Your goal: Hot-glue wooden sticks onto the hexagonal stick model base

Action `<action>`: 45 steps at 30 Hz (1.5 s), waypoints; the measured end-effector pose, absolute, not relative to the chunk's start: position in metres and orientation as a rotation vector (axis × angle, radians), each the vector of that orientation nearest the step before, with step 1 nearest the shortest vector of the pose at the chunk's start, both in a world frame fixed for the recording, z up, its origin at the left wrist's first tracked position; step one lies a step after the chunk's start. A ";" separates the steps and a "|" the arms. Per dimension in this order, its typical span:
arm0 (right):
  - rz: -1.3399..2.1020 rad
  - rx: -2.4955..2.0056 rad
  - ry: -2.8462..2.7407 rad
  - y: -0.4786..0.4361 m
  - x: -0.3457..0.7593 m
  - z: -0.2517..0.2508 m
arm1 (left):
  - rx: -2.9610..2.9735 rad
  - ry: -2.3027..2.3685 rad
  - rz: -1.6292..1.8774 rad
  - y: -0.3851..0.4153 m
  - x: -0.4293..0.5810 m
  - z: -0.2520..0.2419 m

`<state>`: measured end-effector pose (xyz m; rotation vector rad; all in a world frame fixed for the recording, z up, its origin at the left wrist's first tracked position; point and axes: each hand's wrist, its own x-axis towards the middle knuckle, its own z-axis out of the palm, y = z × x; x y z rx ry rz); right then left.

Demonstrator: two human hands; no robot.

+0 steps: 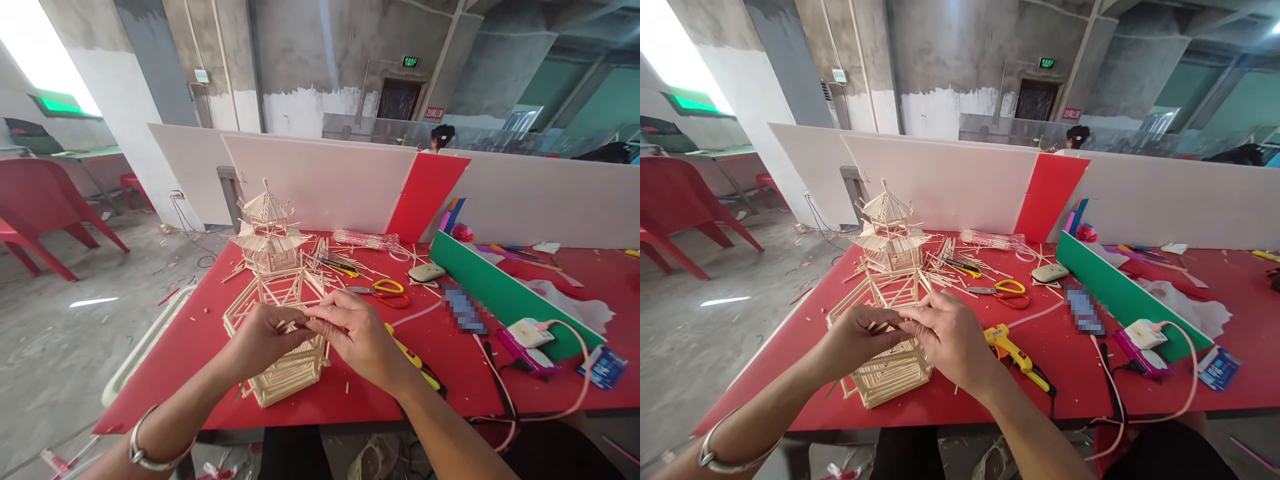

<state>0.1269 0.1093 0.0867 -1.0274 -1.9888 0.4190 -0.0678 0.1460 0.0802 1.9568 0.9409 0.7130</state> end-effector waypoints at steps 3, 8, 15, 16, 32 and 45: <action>0.395 -0.987 -1.977 0.112 0.125 0.083 | 1.924 0.901 0.733 0.145 -0.067 0.079; 0.334 -0.947 -1.981 0.111 0.127 0.081 | 1.949 0.879 0.758 0.145 -0.067 0.079; 0.375 -0.901 -1.989 0.109 0.126 0.084 | 1.965 0.890 0.712 0.146 -0.070 0.077; 0.369 -0.896 -1.990 0.109 0.127 0.084 | 1.963 0.889 0.702 0.146 -0.070 0.077; 0.280 -0.902 -2.028 0.107 0.128 0.082 | 1.998 0.943 0.581 0.145 -0.071 0.078; 0.412 -1.038 -1.965 0.092 0.133 0.072 | 2.048 0.993 0.541 0.144 -0.068 0.081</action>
